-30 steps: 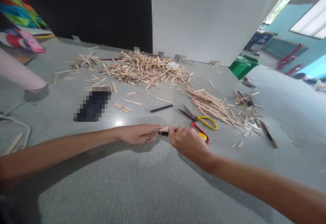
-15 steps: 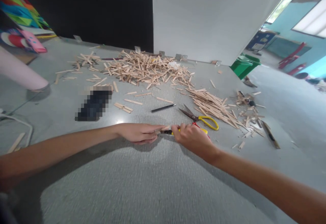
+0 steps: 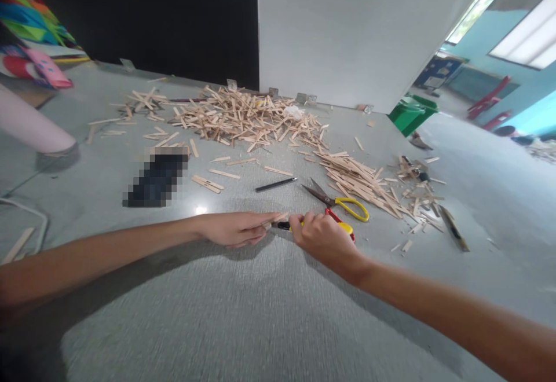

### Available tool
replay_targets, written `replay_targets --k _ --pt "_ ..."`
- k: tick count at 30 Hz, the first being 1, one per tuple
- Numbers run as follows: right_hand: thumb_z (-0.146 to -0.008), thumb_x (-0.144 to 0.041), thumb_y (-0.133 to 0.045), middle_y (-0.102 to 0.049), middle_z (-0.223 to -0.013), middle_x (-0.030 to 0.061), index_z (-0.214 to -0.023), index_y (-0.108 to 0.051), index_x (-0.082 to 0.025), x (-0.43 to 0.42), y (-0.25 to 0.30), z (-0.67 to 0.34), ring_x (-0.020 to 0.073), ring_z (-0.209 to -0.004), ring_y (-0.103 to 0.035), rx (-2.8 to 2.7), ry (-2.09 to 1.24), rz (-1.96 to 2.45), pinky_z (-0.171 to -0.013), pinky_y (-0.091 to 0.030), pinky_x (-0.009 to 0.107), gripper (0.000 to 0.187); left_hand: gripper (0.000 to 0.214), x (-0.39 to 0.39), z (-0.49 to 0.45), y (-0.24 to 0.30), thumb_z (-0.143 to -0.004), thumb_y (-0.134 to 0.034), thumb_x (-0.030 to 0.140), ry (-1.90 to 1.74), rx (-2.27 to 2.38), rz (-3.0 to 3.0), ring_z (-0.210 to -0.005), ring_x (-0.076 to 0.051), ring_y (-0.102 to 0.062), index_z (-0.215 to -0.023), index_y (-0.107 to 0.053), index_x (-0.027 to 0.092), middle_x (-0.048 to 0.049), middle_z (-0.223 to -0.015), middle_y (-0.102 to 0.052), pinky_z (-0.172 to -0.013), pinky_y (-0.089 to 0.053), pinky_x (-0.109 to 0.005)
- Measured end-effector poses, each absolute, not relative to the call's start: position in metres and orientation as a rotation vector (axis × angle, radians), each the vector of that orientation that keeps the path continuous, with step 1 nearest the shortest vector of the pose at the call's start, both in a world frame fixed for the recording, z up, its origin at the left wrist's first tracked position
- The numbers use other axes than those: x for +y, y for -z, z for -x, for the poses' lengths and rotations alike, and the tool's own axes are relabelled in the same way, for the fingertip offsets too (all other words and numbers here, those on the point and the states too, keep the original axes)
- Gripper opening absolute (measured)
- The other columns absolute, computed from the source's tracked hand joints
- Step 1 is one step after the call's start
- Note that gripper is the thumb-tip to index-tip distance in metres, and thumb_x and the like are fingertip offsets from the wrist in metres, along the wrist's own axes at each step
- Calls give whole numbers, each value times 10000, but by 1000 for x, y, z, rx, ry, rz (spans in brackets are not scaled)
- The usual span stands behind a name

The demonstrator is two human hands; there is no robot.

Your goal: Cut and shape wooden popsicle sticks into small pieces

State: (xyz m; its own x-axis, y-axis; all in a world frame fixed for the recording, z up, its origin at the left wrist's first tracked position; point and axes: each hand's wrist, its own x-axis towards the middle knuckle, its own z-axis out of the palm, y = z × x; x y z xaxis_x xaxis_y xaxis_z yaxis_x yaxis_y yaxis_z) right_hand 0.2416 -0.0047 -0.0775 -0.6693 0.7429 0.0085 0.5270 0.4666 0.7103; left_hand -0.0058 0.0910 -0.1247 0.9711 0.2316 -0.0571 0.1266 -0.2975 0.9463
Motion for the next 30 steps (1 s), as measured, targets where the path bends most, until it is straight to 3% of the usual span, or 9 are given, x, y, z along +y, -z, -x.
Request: replay_targets --k 5,13,19,25,30 --pt "-986 60 -473 -613 -573 27 -890 -634 -119 -28 76 -221 171 -444 -553 2353 -1045 -1177 -489 -167 311 260 314 91 4 125 -1102 -482 315 -175 239 -1957 -603 -155 -454 -1366 -541 156 36 -735 -472 -621 -411 -268" --pt "-951 57 -546 -671 -635 8 -867 -588 -189 -1 81 -244 159 -495 -585 2473 -957 -1081 -496 -233 310 263 302 89 2 123 -1115 -425 286 -195 227 -1997 -612 -154 -469 -1368 -548 175 45 -728 -466 -621 -385 -250" --pt "-968 44 -498 -620 -551 41 -905 -654 -99 -30 79 -215 189 -408 -560 2309 -1100 -1218 -478 -176 320 221 340 89 3 130 -1116 -441 304 -232 222 -1983 -625 -162 -448 -1405 -526 148 36 -735 -469 -643 -411 -272" --pt "-937 36 -527 -652 -609 20 -869 -587 -178 2 86 -244 185 -476 -615 2469 -1035 -1047 -500 -176 333 233 300 88 2 126 -1106 -461 288 -208 264 -1962 -645 -156 -463 -1370 -546 173 33 -758 -485 -649 -399 -258" --pt "-920 44 -540 -641 -627 22 -878 -586 -182 0 81 -244 201 -490 -617 2463 -1014 -1093 -516 -179 338 235 289 90 4 120 -1127 -438 335 -128 304 -1890 -486 -123 -457 -1319 -579 171 43 -700 -513 -517 -368 -240"
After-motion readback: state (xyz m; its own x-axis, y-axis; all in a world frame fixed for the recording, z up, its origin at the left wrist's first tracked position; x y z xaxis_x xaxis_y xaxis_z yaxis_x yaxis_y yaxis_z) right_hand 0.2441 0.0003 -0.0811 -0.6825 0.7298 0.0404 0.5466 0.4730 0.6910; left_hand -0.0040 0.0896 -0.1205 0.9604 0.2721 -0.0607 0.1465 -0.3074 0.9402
